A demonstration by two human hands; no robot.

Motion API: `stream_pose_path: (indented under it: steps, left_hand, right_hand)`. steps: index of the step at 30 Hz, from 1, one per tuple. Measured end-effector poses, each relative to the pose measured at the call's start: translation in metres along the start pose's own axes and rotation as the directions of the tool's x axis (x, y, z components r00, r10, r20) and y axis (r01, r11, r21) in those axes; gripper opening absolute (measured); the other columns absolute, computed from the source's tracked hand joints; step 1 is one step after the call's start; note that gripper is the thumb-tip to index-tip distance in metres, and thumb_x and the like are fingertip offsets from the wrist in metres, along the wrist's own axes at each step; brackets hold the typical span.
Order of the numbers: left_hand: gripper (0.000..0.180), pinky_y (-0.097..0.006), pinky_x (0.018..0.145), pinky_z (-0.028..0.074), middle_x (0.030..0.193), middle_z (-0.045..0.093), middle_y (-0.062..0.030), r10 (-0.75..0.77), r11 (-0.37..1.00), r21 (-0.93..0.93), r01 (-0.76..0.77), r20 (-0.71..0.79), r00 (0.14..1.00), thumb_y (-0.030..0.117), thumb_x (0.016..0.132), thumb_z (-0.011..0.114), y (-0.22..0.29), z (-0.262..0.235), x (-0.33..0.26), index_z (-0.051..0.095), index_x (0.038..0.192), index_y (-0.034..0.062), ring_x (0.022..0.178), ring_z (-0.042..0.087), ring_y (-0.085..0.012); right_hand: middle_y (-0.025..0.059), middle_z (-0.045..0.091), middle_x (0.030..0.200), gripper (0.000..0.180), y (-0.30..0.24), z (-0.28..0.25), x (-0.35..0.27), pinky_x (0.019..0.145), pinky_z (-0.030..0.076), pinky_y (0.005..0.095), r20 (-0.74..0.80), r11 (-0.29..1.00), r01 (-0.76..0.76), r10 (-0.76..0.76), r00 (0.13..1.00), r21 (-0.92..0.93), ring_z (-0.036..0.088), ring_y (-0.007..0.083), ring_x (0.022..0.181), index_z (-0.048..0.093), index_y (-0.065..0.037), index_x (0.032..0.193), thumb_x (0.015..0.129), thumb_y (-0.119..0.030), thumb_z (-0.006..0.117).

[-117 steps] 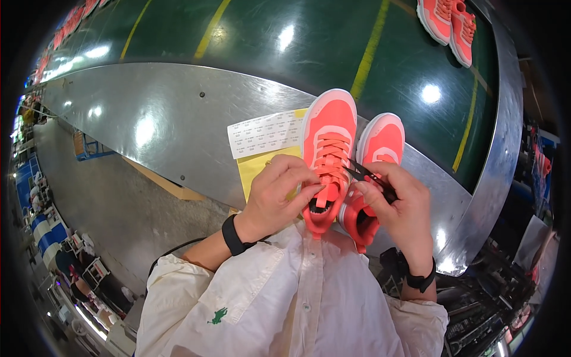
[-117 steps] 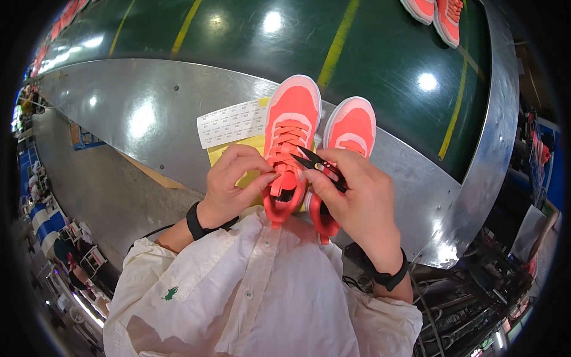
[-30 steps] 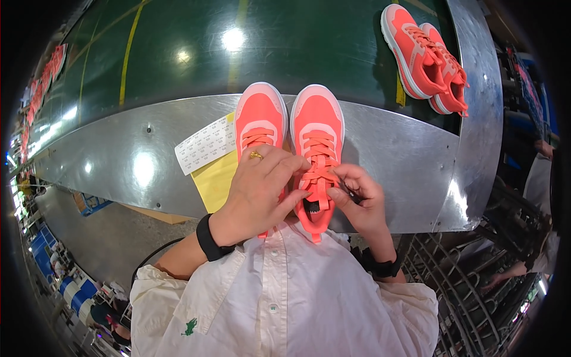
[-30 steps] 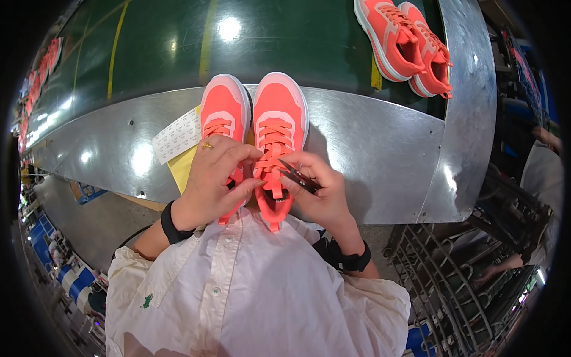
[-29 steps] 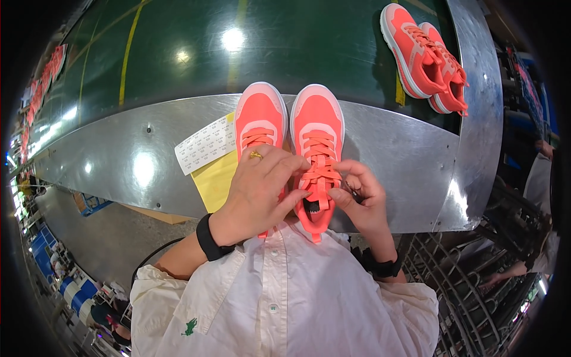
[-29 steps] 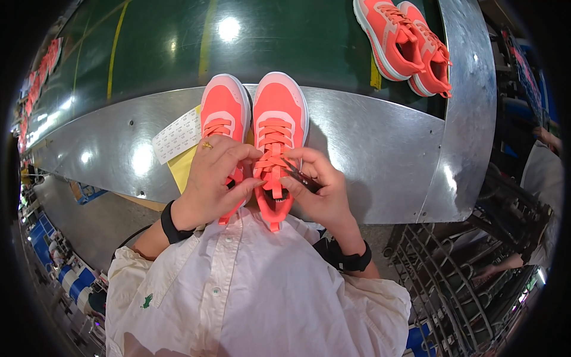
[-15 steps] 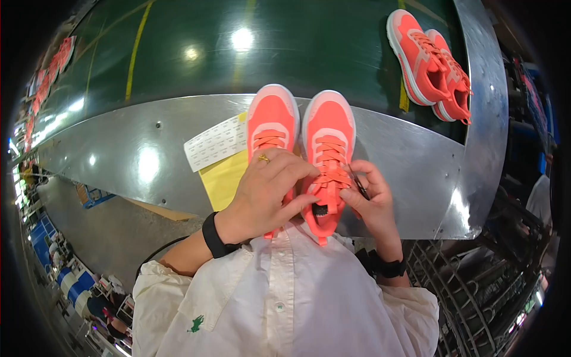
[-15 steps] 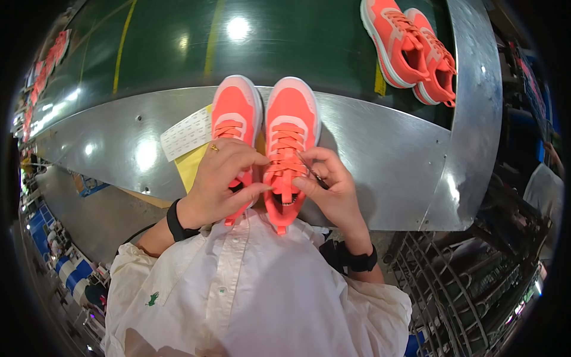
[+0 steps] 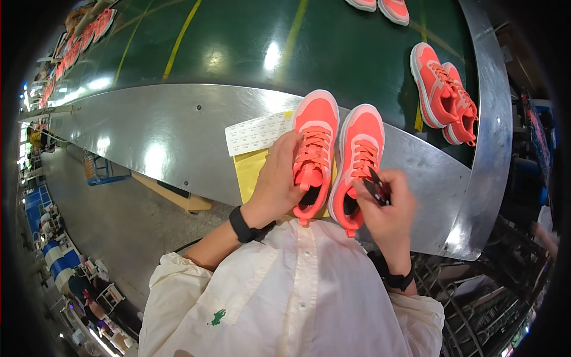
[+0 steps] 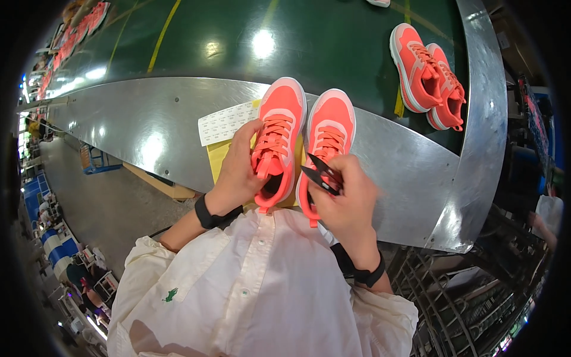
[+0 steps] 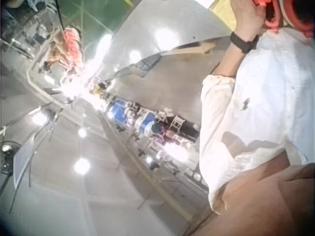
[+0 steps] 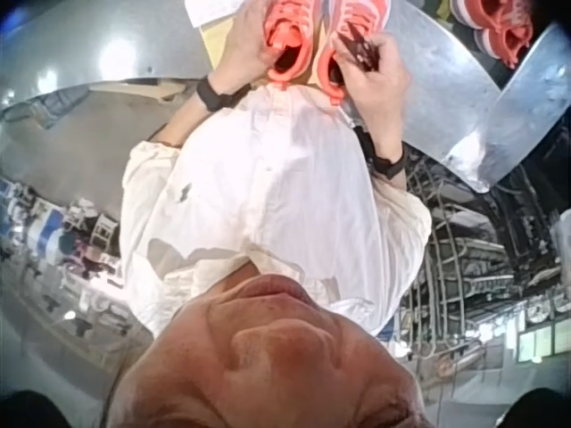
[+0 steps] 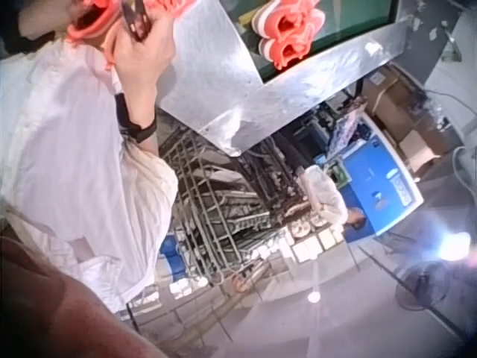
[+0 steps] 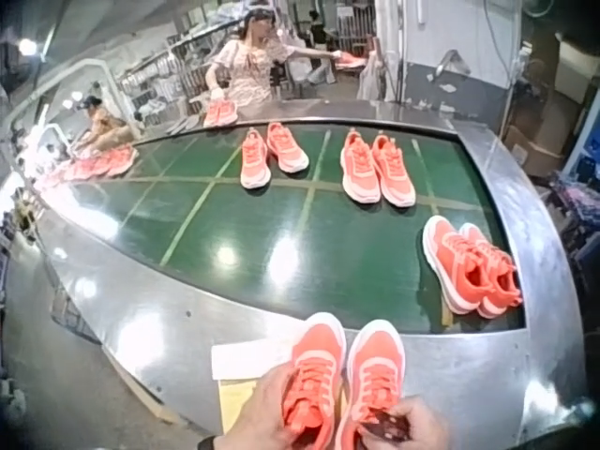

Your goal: Organizing pairs of shoes on a conveyor belt and marking tags in a manufacturing facility.

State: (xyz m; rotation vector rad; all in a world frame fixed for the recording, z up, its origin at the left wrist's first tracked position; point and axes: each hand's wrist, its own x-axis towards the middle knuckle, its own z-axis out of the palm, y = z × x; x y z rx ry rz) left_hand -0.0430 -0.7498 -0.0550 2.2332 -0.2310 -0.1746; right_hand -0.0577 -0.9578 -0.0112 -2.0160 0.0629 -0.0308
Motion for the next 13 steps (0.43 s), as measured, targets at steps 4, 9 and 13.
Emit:
stream_pose_path:
  steps: [4, 9, 13]
  left_hand:
    - [0.071, -0.035, 0.088, 0.052, 0.133, 0.047, -0.0183, 0.018, 0.999, -0.040, -0.021, -0.079, 0.997, -0.005, 0.072, 0.065, -0.008, 0.005, -0.003, 0.035, 0.135, 0.0035, 0.117, 0.054, -0.0307]
    - [0.069, -0.036, 0.086, 0.052, 0.128, 0.053, -0.0186, 0.032, 0.992, -0.114, -0.049, -0.141, 0.989, -0.003, 0.075, 0.064, -0.010, 0.003, -0.012, 0.033, 0.136, 0.0039, 0.114, 0.057, -0.0297]
    - [0.066, -0.037, 0.093, 0.049, 0.137, 0.049, -0.0188, 0.157, 0.979, -0.091, -0.182, -0.232, 0.960, 0.001, 0.079, 0.063, -0.014, 0.005, -0.023, 0.033, 0.137, 0.0056, 0.117, 0.056, -0.0300]
  right_hand:
    - [0.0065, 0.058, 0.071, 0.031, -0.026, 0.022, 0.012, 0.055, 0.046, 0.0299, 0.068, 0.989, 0.025, -0.014, 0.998, -0.149, 0.057, 0.0181, 0.058, 0.051, -0.004, 0.084, 0.073, -0.016, 0.078]
    - [0.0078, 0.060, 0.075, 0.036, -0.023, 0.038, 0.018, 0.056, 0.047, 0.0347, 0.154, 0.914, 0.070, -0.008, 0.988, -0.400, 0.062, 0.0232, 0.063, 0.050, -0.005, 0.086, 0.074, -0.026, 0.078]
    - [0.0082, 0.063, 0.076, 0.039, -0.022, 0.029, 0.010, 0.058, 0.048, 0.0372, 0.201, 0.932, -0.034, 0.113, 0.973, -0.360, 0.064, 0.0261, 0.064, 0.051, -0.007, 0.086, 0.074, -0.033, 0.079]
